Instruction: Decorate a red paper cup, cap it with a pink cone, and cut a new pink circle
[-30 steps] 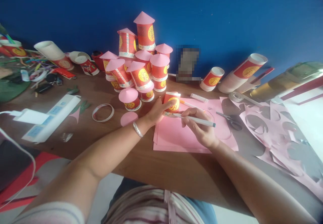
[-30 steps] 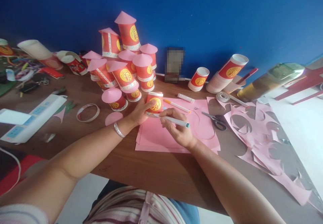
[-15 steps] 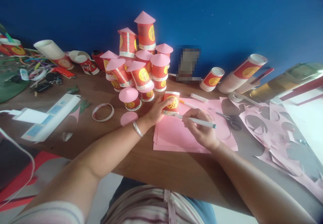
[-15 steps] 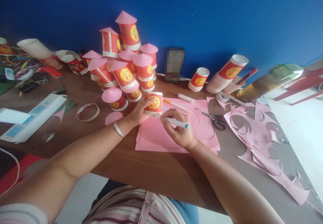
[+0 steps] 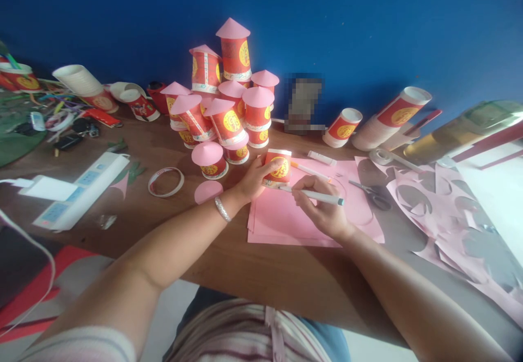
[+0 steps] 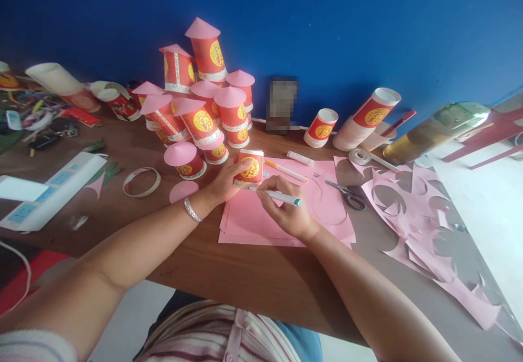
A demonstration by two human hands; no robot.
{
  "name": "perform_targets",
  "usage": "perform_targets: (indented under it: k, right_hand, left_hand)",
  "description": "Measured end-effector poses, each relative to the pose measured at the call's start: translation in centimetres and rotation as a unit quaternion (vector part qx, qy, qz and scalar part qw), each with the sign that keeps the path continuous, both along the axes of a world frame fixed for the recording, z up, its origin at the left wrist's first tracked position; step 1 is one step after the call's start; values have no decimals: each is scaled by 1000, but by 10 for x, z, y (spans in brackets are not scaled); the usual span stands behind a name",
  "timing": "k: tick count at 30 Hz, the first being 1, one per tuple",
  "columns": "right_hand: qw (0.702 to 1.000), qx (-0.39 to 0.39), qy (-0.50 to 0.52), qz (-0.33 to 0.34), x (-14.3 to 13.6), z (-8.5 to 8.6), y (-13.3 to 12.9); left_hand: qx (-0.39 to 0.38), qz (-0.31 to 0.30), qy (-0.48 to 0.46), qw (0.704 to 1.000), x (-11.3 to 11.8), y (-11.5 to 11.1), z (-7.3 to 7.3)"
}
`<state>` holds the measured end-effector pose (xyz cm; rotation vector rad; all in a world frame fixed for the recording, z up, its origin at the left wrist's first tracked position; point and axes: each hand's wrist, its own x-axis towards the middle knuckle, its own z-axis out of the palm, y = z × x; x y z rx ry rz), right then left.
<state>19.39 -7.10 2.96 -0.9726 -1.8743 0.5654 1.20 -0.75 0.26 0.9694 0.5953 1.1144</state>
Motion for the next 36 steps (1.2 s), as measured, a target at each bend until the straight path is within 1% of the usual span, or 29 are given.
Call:
perform_targets:
  k: [7, 13, 18, 22, 27, 30, 33, 36]
  right_hand:
    - [999, 17, -12, -26, 0, 1, 0]
    - [999, 22, -14, -37, 0, 0, 1]
    - [999, 23, -19, -41, 0, 0, 1]
    - [999, 21, -20, -42, 0, 0, 0]
    - [998, 22, -22, -56, 0, -1, 0]
    - [998, 21, -26, -61, 0, -1, 1]
    - [997, 26, -24, -63, -1, -2, 1]
    - [997, 30, -24, -67, 0, -2, 1]
  left_hand:
    - [11, 4, 2, 1000, 0, 2, -2]
    - [-1, -10, 5, 1000, -1, 1, -2]
    - [-4, -6, 12, 1000, -1, 2, -4]
    - [-6, -2, 17, 1000, -1, 1, -2]
    - [-27, -19, 9, 999, -1, -1, 1]
    - [-21, -17, 2, 1000, -1, -1, 1]
    - [-27, -26, 11, 999, -1, 0, 0]
    - [-32, -21, 18, 999, -1, 1, 0]
